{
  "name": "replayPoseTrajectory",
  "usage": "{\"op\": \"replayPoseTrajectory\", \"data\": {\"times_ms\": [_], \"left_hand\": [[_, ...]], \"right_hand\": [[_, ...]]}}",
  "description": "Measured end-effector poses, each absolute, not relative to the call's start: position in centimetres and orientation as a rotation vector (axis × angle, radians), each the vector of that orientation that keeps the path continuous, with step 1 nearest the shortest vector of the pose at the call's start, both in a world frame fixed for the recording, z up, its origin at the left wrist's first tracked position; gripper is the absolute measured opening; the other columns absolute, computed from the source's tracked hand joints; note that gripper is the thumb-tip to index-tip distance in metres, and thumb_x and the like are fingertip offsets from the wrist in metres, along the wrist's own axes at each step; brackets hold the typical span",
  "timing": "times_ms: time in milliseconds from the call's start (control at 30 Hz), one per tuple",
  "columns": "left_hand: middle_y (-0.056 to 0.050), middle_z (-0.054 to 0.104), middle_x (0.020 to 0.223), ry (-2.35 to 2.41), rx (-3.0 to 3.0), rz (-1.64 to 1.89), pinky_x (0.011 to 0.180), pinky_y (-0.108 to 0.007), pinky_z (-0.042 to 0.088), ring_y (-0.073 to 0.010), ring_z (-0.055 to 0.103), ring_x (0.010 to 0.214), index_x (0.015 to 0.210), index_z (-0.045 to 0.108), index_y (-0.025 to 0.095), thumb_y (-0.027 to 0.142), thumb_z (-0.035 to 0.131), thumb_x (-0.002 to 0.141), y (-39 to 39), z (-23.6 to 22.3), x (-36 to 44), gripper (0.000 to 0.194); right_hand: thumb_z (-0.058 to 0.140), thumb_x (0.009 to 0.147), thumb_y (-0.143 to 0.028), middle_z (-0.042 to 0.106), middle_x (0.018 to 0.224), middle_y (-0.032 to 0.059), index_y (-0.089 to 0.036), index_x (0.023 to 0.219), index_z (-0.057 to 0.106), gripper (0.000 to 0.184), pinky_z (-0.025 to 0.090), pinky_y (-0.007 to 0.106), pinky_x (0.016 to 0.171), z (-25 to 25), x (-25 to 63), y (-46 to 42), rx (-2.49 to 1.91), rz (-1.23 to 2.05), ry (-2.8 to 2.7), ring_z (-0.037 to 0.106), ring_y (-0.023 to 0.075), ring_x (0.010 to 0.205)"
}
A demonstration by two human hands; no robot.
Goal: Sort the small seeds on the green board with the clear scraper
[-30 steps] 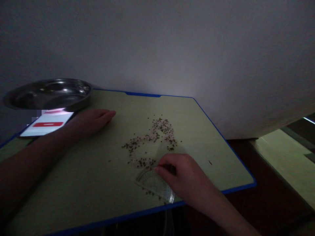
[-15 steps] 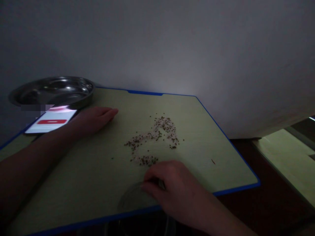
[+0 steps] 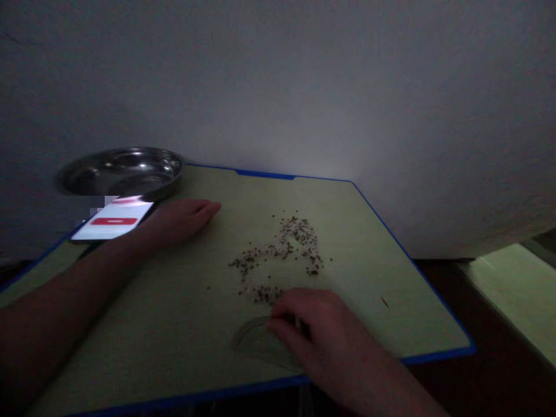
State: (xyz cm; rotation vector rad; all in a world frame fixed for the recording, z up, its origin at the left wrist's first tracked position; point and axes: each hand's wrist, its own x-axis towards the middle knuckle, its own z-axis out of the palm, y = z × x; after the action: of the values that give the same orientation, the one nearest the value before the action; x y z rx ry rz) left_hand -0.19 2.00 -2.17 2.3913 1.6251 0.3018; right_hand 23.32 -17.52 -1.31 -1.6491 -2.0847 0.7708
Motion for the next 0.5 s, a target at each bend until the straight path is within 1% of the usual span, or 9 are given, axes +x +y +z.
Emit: {"op": "replayPoseTrajectory", "data": {"times_ms": [100,267,500], "left_hand": [[-0.008,0.070,0.096,1.619,2.404,0.291,0.071,-0.033,0.043,-0.0252,0.062,0.084,0.091,0.067,0.023,0.061,0.020,0.085,1.9,-2.1,-0.3,0.061],[-0.008,0.070,0.093,1.603,2.437,0.266,0.070,-0.033,0.043,-0.0244,0.063,0.084,0.088,0.065,0.022,0.059,0.018,0.086,1.9,-2.0,-0.4,0.060],[-0.009,0.069,0.089,1.570,2.428,0.306,0.068,-0.033,0.042,-0.0239,0.062,0.080,0.086,0.065,0.021,0.060,0.019,0.086,1.8,-2.0,-0.5,0.060]], "right_hand": [[0.055,0.086,-0.027,0.066,0.072,-0.0021,-0.023,0.077,0.063,0.012,0.040,0.024,0.060,-1.4,20.6,-16.8,-1.578,0.756,-2.121,0.058,0.0121,0.066],[0.055,0.083,-0.027,0.066,0.069,-0.0012,-0.022,0.074,0.062,0.012,0.036,0.024,0.054,-1.5,18.3,-15.5,-1.532,0.681,-2.189,0.057,0.0118,0.061],[0.052,0.084,-0.023,0.066,0.070,0.0024,-0.020,0.078,0.061,0.011,0.037,0.027,0.057,-2.1,20.8,-12.7,-1.651,0.430,-2.177,0.057,0.0155,0.063]]}}
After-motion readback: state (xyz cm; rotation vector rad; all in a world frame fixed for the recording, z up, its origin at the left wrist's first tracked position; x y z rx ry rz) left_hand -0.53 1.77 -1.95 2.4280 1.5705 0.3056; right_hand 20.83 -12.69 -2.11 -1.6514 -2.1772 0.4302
